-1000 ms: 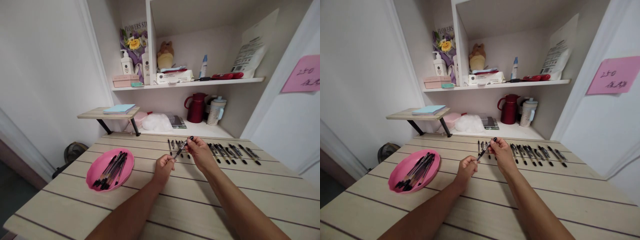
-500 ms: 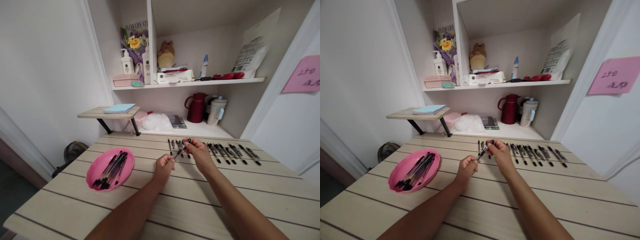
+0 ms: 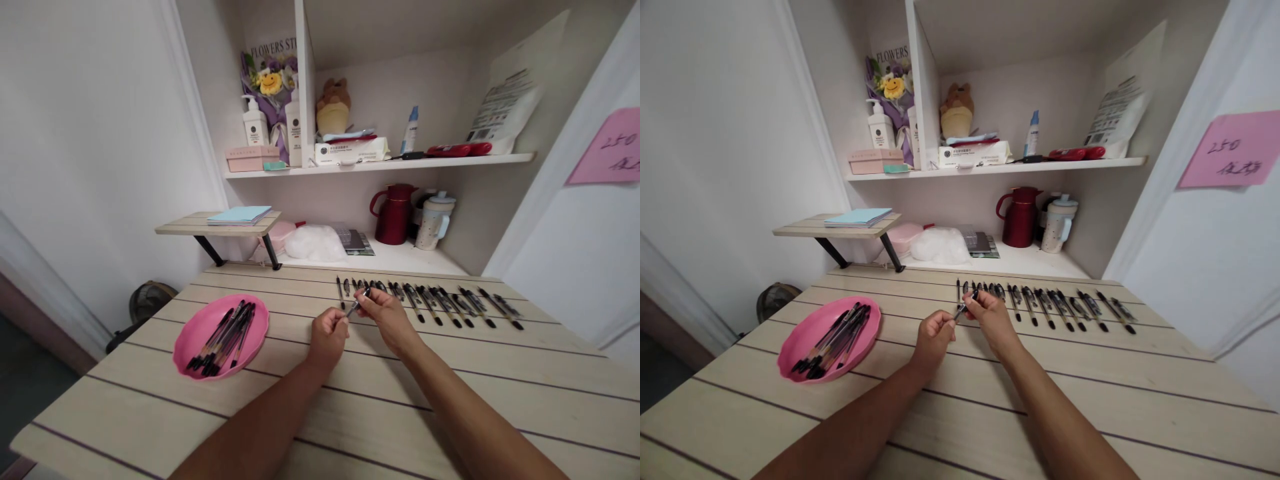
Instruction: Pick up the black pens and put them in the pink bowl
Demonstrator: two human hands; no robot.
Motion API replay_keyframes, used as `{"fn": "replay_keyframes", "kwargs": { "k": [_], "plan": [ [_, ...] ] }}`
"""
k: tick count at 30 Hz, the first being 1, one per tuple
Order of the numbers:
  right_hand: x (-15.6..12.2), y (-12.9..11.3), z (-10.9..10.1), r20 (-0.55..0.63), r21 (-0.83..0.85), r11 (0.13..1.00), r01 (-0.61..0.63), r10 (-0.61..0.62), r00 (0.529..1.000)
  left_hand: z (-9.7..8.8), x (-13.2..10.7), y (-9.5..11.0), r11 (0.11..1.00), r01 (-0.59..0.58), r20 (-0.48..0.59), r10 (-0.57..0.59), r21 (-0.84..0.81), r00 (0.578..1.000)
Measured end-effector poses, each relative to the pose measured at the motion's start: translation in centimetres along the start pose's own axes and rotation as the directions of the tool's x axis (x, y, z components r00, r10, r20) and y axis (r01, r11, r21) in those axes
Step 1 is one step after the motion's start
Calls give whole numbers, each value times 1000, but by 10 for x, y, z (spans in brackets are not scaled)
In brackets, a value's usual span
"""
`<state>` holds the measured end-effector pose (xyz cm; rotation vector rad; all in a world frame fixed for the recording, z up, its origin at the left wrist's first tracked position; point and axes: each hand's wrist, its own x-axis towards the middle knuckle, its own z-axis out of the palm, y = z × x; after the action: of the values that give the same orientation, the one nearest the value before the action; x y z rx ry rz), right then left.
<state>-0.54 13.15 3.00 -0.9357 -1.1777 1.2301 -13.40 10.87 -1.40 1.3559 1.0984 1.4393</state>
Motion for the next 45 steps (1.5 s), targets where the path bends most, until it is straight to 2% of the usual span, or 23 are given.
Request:
{"fn": "replay_keyframes", "kwargs": {
  "k": [4,6,9,12,14,15,17,19,21,23,25,27,32,36,38,40,42,45],
  "plan": [
    [2,5,-1,36,42,998,-37,35,999,1,1,4,999,-8,-16,9,50,1000],
    [3,10,-5,71,27,999,-35,33,997,1,6,11,1000,-20,-64,21,24,998],
    [4,23,-10,59,-233,972,11,3,998,-7,17,32,999,-47,-178,45,-3,983],
    [3,36,-15,56,-502,862,65,-43,997,-33,30,62,993,-57,-251,80,100,965],
    [1,42,-16,116,-634,761,134,-78,990,-62,37,83,966,-73,-300,148,249,942],
    [-1,43,-16,164,-712,678,181,-89,982,-80,38,92,941,-64,-312,173,331,934],
    [-5,45,-15,260,-835,480,268,-86,962,-120,38,107,850,7,-297,176,527,938],
    [-8,45,-14,308,-887,341,312,-66,949,-161,29,115,676,117,-296,155,727,943],
    [-9,45,-14,325,-901,287,326,-51,944,-196,14,117,456,236,-308,91,858,947],
    [-8,47,-15,340,-904,261,338,-38,940,-221,-2,114,265,337,-349,-2,904,937],
    [-7,49,-16,352,-904,248,349,-35,935,-234,-16,106,172,400,-393,-74,900,917],
    [-6,50,-17,356,-902,247,354,-36,934,-239,-24,98,152,431,-418,-112,889,901],
    [-8,50,-16,340,-905,259,338,-37,940,-234,-23,88,150,431,-413,-138,890,900],
    [-9,47,-15,339,-900,277,336,-40,940,-213,-9,95,200,345,-343,-46,917,938],
    [-8,46,-14,335,-899,285,332,-40,941,-191,1,97,249,252,-259,-5,935,966],
    [-8,45,-14,330,-902,286,325,-32,943,-160,13,94,312,146,-152,-4,939,988],
    [-7,45,-14,326,-904,284,319,-25,945,-125,27,85,375,64,-59,-26,925,998],
    [-7,46,-14,314,-905,296,306,-24,949,-72,51,63,437,16,12,-63,899,998]
  ]
}}
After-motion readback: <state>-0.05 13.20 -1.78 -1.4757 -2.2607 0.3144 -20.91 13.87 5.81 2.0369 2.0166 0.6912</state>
